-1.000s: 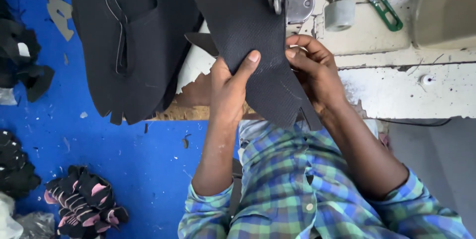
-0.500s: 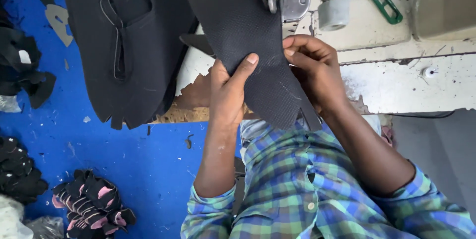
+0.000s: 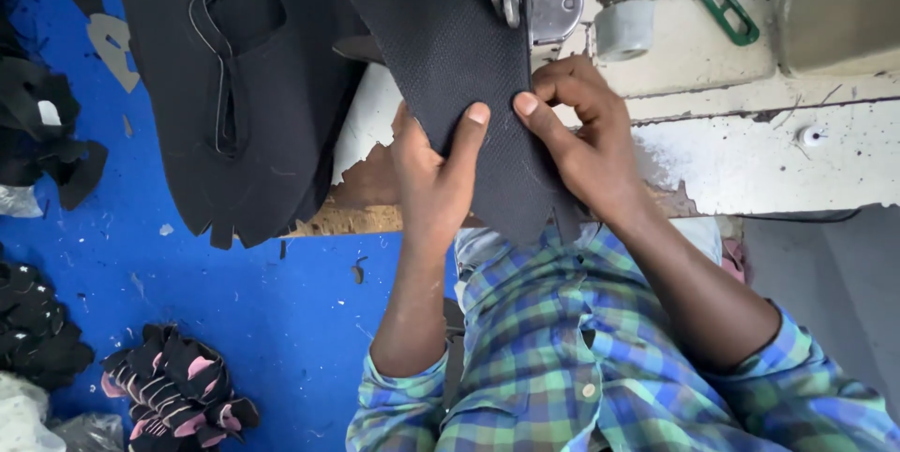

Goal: The person sews black shoe parts using a sewing machine, guiding the material under the needle and cutting the thread with scissors. They repeat this process for several pieces, stacking the finished parts on the table.

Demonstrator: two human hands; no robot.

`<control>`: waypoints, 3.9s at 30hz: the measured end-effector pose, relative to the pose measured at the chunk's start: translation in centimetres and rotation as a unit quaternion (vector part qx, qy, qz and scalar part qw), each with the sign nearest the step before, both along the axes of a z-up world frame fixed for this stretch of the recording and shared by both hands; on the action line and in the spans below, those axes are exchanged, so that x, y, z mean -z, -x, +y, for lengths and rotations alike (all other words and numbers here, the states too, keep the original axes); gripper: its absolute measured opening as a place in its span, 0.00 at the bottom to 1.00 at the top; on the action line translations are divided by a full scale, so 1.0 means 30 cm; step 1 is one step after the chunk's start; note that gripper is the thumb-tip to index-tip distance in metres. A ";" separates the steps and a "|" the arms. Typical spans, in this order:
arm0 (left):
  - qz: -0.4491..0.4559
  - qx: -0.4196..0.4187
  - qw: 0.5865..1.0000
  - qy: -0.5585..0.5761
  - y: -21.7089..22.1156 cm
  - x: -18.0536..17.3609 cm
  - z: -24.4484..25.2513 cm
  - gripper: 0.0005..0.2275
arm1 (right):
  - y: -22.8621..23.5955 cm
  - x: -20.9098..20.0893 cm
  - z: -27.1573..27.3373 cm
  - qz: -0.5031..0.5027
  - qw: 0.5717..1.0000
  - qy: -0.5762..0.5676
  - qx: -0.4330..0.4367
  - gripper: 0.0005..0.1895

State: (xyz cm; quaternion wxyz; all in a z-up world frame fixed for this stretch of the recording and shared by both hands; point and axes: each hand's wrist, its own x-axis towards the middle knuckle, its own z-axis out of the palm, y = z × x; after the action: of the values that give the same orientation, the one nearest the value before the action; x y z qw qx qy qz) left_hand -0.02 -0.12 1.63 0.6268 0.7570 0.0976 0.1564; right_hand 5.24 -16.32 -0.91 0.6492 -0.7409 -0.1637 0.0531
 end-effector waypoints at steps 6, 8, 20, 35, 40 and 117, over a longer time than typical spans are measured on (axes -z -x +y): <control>0.034 0.010 0.999 -0.026 0.012 0.018 0.056 0.08 | 0.003 0.034 0.026 0.126 0.990 -0.051 -0.025 0.11; 0.027 0.015 0.998 -0.055 0.019 0.041 0.063 0.09 | 0.005 0.028 0.033 0.133 0.989 -0.061 -0.022 0.11; 0.008 -0.031 0.999 -0.011 -0.069 0.035 0.050 0.11 | -0.059 -0.008 0.067 0.273 0.951 -0.144 0.003 0.13; 0.027 -0.077 0.977 -0.196 -0.163 -0.033 0.021 0.12 | -0.099 -0.029 -0.062 0.330 0.910 -0.185 -0.173 0.35; 0.068 -0.079 0.971 -0.216 -0.175 0.009 0.042 0.15 | -0.102 0.038 -0.072 0.362 0.901 -0.180 -0.157 0.37; 0.038 -0.057 0.987 0.147 0.009 0.378 -0.051 0.10 | -0.056 0.189 0.007 0.279 0.920 -0.267 -0.064 0.09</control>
State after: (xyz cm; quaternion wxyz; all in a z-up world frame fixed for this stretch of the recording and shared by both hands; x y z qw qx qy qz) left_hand -0.29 -1.66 -9.71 0.7170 0.6555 0.1861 0.1470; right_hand 6.91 -16.12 -6.57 0.8376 -0.4830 -0.0312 0.2536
